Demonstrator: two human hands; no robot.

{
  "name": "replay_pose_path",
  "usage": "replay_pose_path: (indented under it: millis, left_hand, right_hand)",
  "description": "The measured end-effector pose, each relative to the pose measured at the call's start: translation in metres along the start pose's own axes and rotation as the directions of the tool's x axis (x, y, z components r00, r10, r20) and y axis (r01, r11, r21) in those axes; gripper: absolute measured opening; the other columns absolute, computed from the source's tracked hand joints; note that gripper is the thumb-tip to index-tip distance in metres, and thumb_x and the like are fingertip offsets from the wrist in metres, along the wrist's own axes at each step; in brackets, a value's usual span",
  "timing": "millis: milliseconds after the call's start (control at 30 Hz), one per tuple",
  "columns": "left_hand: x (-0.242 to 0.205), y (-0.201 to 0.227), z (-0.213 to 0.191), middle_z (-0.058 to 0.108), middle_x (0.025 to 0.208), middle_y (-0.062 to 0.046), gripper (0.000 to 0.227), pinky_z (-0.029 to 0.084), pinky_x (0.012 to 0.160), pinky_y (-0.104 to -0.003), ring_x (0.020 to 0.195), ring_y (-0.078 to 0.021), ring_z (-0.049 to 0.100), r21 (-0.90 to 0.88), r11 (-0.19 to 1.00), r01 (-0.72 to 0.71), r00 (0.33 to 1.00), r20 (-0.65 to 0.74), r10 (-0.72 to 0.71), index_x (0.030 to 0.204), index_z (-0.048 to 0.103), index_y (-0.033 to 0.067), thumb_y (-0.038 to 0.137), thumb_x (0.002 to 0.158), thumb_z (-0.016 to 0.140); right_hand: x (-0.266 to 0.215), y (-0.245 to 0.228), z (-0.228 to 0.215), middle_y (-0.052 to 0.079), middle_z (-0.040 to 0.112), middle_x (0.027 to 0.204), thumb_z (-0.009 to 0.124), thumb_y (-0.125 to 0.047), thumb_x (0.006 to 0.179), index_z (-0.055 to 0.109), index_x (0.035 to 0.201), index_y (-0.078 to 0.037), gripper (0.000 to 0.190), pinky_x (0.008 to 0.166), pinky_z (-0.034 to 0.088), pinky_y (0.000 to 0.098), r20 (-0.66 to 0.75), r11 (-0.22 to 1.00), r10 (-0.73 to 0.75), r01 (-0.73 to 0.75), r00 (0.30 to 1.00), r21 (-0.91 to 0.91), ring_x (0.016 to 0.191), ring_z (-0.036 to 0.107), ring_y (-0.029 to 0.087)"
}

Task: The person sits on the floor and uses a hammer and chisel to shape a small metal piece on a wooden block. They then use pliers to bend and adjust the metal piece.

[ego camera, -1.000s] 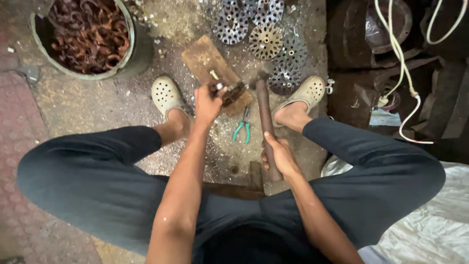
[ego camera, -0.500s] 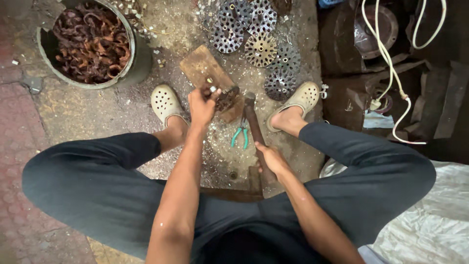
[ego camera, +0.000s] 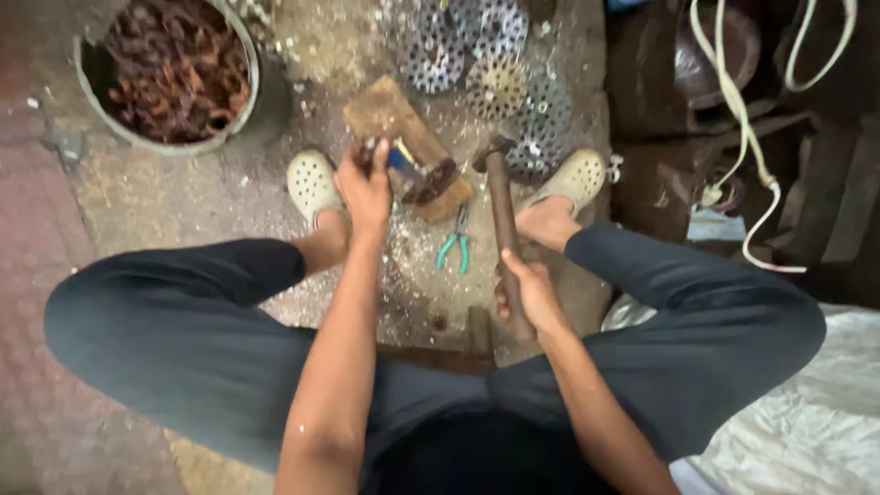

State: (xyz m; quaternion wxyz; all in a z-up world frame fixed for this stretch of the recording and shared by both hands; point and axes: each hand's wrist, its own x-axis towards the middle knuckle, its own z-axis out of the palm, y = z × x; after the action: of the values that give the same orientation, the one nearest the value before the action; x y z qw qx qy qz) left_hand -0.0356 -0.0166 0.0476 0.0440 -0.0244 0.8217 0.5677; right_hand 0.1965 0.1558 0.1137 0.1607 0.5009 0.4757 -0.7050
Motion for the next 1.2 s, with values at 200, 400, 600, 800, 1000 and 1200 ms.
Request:
replay_pose_path:
  millis: [200, 400, 600, 800, 1000, 1200]
  left_hand:
    - [0.004, -0.034, -0.003, 0.077, 0.103, -0.018, 0.034, 0.058, 0.086, -0.034, 0.094, -0.0217, 0.074, -0.019, 1.0, -0.018, 1.0, -0.018, 0.018, 0.118, 0.065, -0.0071, 0.019, 0.097, 0.074]
    - [-0.004, -0.027, 0.009, 0.078, 0.103, -0.018, 0.029, 0.058, 0.087, -0.035, 0.095, -0.0224, 0.076, 0.001, 0.999, -0.042, 0.997, 0.068, 0.042, 0.116, 0.065, -0.0056, 0.017, 0.1, 0.072]
    - [-0.007, -0.011, 0.016, 0.076, 0.095, -0.019, 0.026, 0.057, 0.077, -0.037, 0.083, -0.0253, 0.076, 0.101, 0.993, -0.06, 0.988, 0.145, 0.045, 0.116, 0.065, -0.0019, 0.016, 0.098, 0.071]
    - [-0.002, -0.005, 0.022, 0.076, 0.091, -0.018, 0.02, 0.056, 0.075, -0.037, 0.079, -0.0268, 0.074, 0.085, 0.992, -0.095, 0.992, 0.087, 0.087, 0.114, 0.066, 0.0012, 0.015, 0.1, 0.067]
    - [0.02, -0.011, 0.04, 0.074, 0.085, -0.019, 0.017, 0.056, 0.075, -0.043, 0.077, -0.0345, 0.074, 0.327, 0.94, -0.101, 0.959, 0.282, 0.005, 0.097, 0.076, 0.0059, 0.017, 0.085, 0.074]
    - [0.033, -0.04, 0.073, 0.07, 0.105, -0.024, 0.034, 0.051, 0.088, -0.052, 0.1, -0.0439, 0.066, 0.658, 0.687, -0.307, 0.776, 0.591, -0.219, 0.107, 0.075, 0.0114, 0.035, 0.083, 0.079]
  right_hand:
    - [0.02, 0.021, -0.027, -0.006, 0.049, 0.059, 0.059, -0.05, 0.092, 0.056, 0.09, -0.011, 0.04, 0.044, 0.042, 0.0279, 0.291, 0.819, 0.278, -0.384, 0.916, 0.427, 0.042, 0.046, 0.007]
    - [0.039, 0.05, -0.034, -0.01, 0.051, 0.064, 0.062, -0.045, 0.096, 0.057, 0.093, -0.008, 0.037, 0.051, 0.042, 0.0253, 0.424, 0.419, 0.453, -0.607, 0.784, 0.675, 0.05, 0.052, 0.004]
    - [0.051, 0.054, -0.031, -0.008, 0.053, 0.067, 0.064, -0.041, 0.097, 0.057, 0.096, -0.008, 0.035, 0.052, 0.042, 0.025, 0.349, 0.528, 0.463, -0.57, 0.815, 0.63, 0.052, 0.053, 0.004]
    - [0.07, 0.052, -0.02, -0.008, 0.052, 0.065, 0.063, -0.042, 0.095, 0.057, 0.095, -0.013, 0.03, 0.049, 0.041, 0.0243, 0.328, 0.681, 0.482, -0.583, 0.812, 0.443, 0.052, 0.051, 0.005]
    - [0.084, 0.066, -0.017, -0.007, 0.054, 0.069, 0.061, -0.039, 0.095, 0.059, 0.098, -0.012, 0.027, 0.048, 0.039, 0.0241, 0.306, 0.733, 0.469, -0.558, 0.829, 0.389, 0.053, 0.051, 0.005]
    - [0.085, 0.077, -0.021, -0.008, 0.057, 0.07, 0.061, -0.036, 0.096, 0.059, 0.096, -0.012, 0.024, 0.051, 0.041, 0.0236, 0.249, 0.687, 0.513, -0.567, 0.821, 0.455, 0.054, 0.053, 0.004]
